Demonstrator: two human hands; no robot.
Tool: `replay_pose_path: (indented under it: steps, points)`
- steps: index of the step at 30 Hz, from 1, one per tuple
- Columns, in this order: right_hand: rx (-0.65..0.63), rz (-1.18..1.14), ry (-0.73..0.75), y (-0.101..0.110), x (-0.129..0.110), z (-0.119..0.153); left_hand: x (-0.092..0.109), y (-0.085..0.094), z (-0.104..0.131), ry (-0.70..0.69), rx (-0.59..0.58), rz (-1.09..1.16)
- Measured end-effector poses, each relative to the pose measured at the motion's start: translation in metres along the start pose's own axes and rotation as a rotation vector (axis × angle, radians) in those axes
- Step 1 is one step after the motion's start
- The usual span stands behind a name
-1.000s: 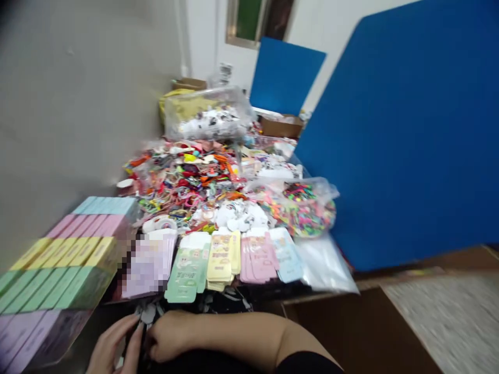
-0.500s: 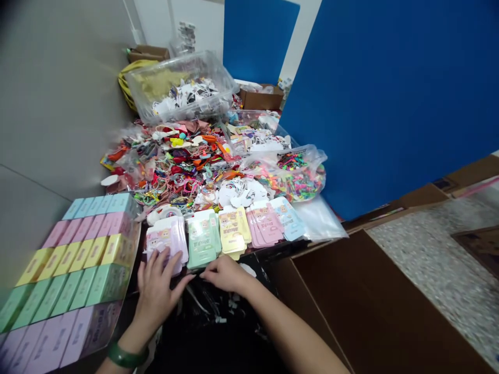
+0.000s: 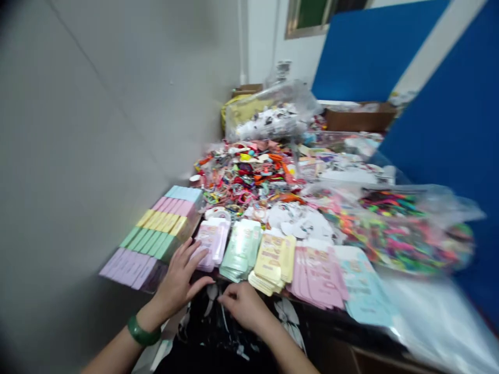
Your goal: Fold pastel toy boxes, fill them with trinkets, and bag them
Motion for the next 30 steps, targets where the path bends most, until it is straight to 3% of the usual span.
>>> replay_pose_path:
  steps: [3, 6, 9, 12, 16, 22, 27, 30]
  points:
    - [-0.149, -0.228, 0.006, -0.027, -0.013, -0.017, -0.003, 0.046, 0.027, 0.231, 0.216, 0.018]
    - [-0.181, -0.384, -0.002, -0.063, -0.035, -0.043, -0.012, 0.065, 0.073, 0.624, 0.48, 0.168]
    - [-0.152, -0.514, -0.029, -0.1, -0.055, -0.068, -0.019, 0.049, 0.119, 0.999, 0.734, 0.604]
    - [-0.086, -0.627, -0.009, -0.128, -0.07, -0.087, -0.029, 0.023, 0.141, 1.206, 0.874, 1.014]
    - [0.014, -0.692, 0.056, -0.148, -0.079, -0.1, -0.05, 0.011, 0.135, 1.25, 0.832, 1.339]
    - [0.13, -0.713, 0.142, -0.156, -0.089, -0.113, -0.075, 0.018, 0.12, 1.106, 0.769, 1.652]
    - [0.185, -0.706, 0.204, -0.159, -0.087, -0.119, -0.081, 0.012, 0.123, 1.107, 0.827, 1.775]
    - [0.152, -0.717, 0.202, -0.158, -0.08, -0.111, -0.077, 0.008, 0.126, 1.106, 0.874, 1.837]
Point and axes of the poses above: each hand's wrist, its own z-axis away from the middle knuckle, its own y-axis out of the back of the hand, x = y × z, the point moved 1 cm from there along -z, towards the middle knuckle, and after that the axes turned 12 degrees about -x, right-handed, at the moved point
